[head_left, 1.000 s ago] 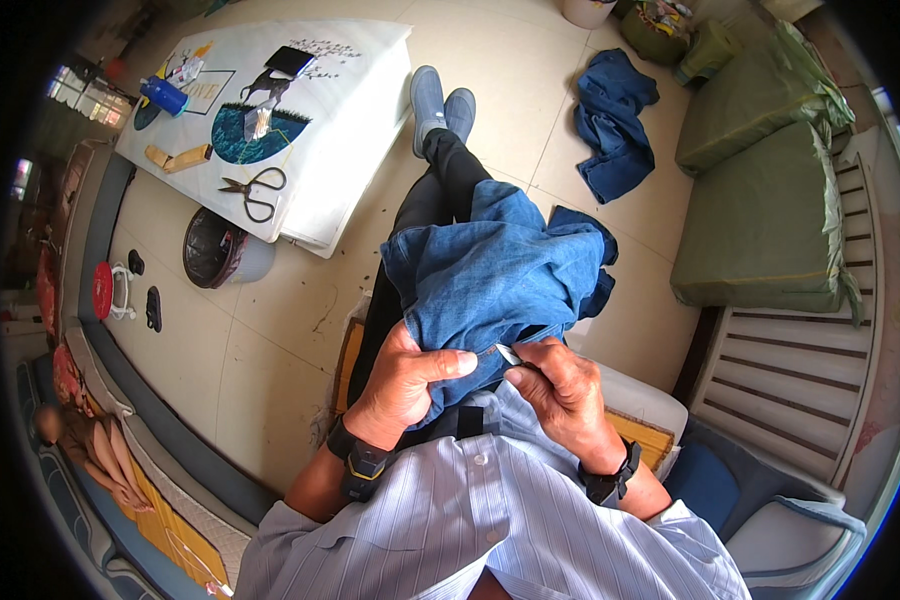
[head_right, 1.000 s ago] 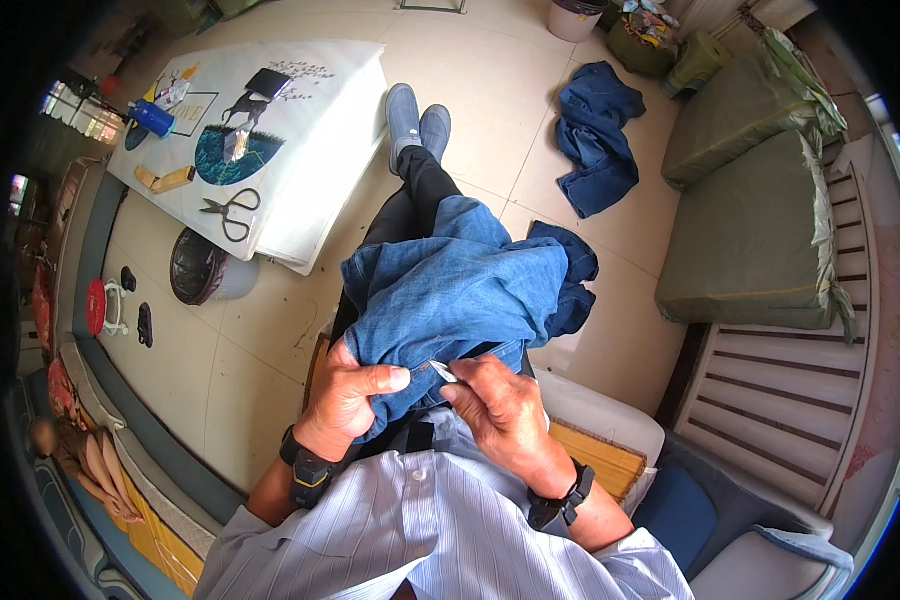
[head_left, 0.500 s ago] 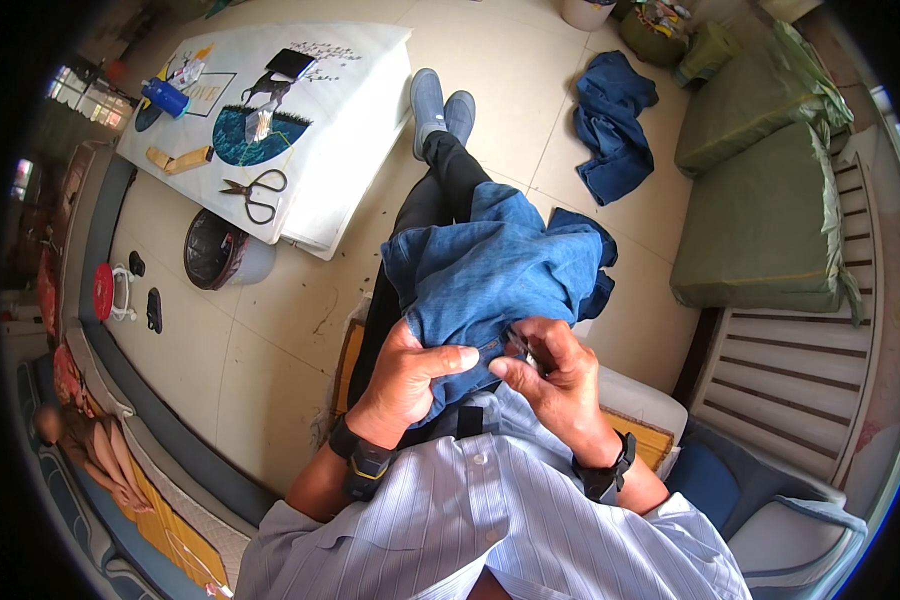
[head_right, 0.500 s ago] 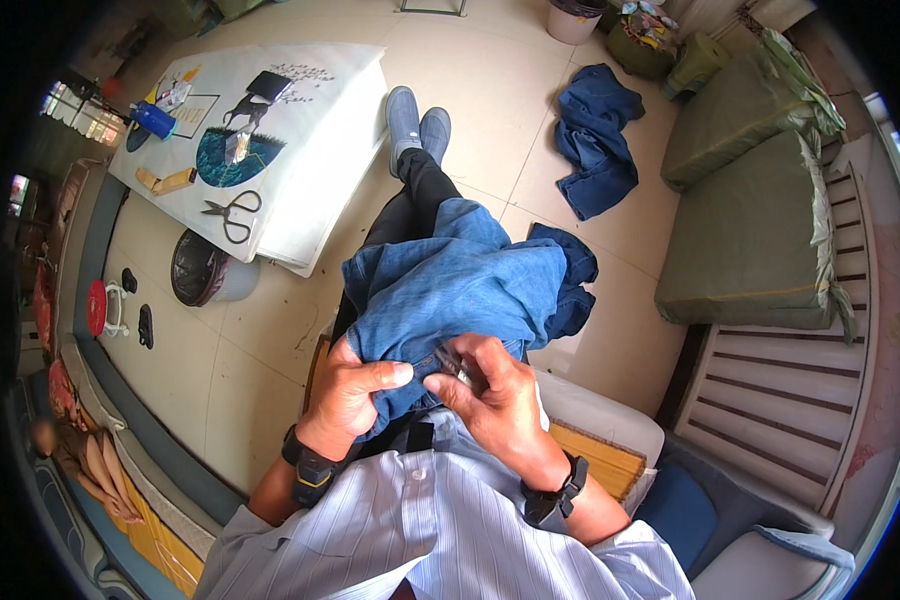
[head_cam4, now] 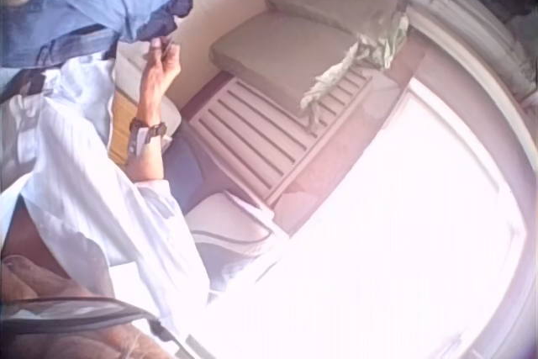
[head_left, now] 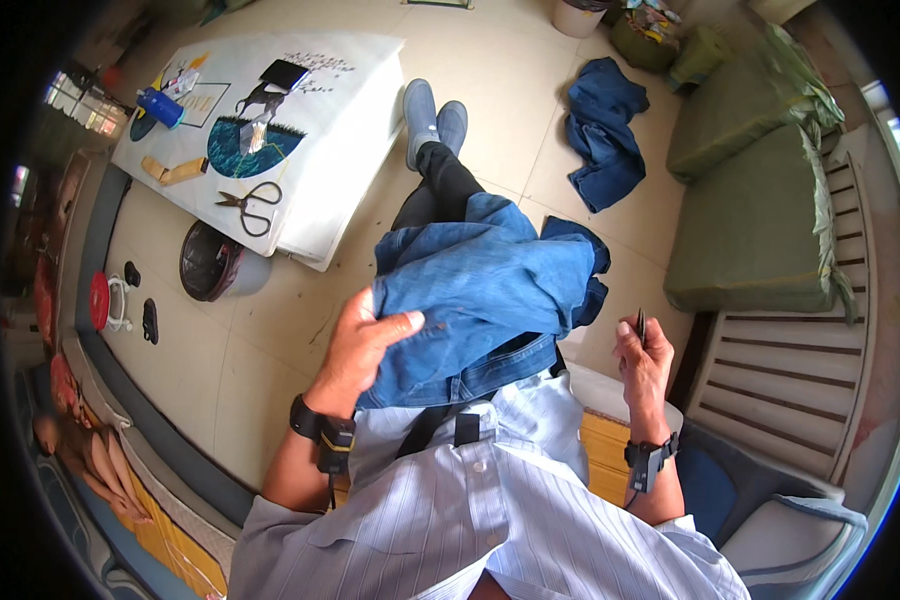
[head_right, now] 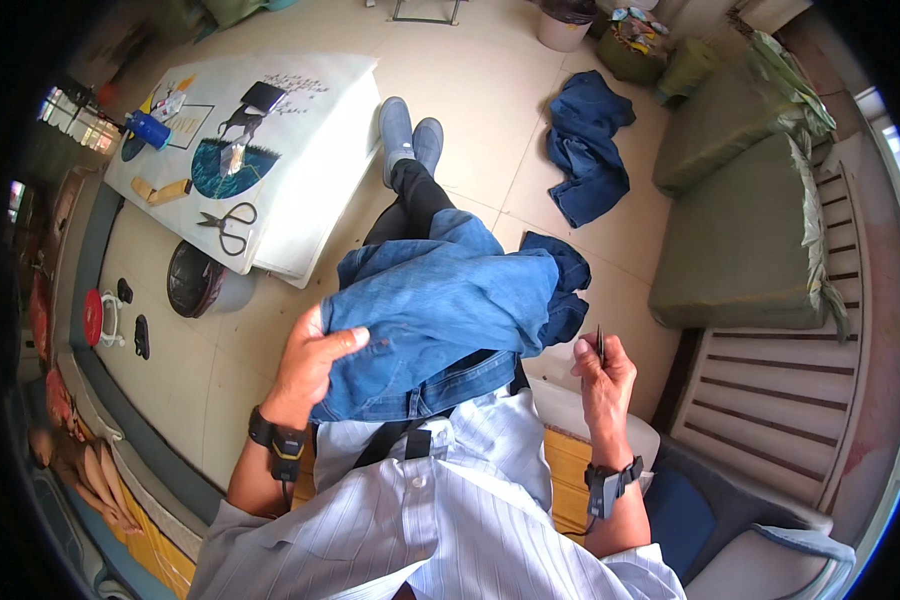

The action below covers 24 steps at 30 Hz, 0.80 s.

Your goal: The person sits on the floor and uses small scissors to trim loose threads and seams on a pair of blue denim shorts. They repeatedly reposition the fabric, pull at threads, and snip small sections along the waistband and leg edges.

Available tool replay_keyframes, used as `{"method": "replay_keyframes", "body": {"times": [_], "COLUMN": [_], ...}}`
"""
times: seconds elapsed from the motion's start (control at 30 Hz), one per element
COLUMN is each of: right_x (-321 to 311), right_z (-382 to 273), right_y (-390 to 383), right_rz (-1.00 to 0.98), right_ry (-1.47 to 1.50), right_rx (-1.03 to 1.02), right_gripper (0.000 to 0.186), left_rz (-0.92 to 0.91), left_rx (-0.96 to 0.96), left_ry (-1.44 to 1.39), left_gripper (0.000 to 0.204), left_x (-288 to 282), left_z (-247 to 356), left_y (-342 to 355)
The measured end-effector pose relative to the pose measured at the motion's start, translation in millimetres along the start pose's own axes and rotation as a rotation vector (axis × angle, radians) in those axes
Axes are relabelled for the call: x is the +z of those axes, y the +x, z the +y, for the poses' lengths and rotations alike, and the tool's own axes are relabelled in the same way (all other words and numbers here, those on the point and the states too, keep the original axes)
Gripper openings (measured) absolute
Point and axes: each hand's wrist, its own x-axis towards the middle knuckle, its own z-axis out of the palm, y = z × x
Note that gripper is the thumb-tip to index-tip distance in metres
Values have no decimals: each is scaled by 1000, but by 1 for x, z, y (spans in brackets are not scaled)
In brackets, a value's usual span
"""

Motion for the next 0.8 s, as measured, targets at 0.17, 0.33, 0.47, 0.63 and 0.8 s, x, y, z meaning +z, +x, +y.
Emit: {"method": "replay_keyframes", "body": {"times": [0.17,0.33,0.47,0.63,0.8], "right_x": [-1,27,51,50,4], "right_z": [80,138,150,159,121], "right_y": [30,54,69,76,70], "right_rz": [-19,-30,-8,20,100], "right_ry": [-37,-129,-13,164,254], "right_rx": [5,-10,28,144,167], "right_gripper": [30,55,46,31,24], "left_rz": [97,95,-50,-24,-40], "left_rx": [48,-12,-73,-96,-53], "left_ry": [215,233,238,318,454], "left_gripper": [27,20,27,23,21], "left_x": [-39,-39,-60,-63,-71], "left_z": [-11,-3,-8,-13,-21], "left_y": [28,15,-11,-29,-33]}}
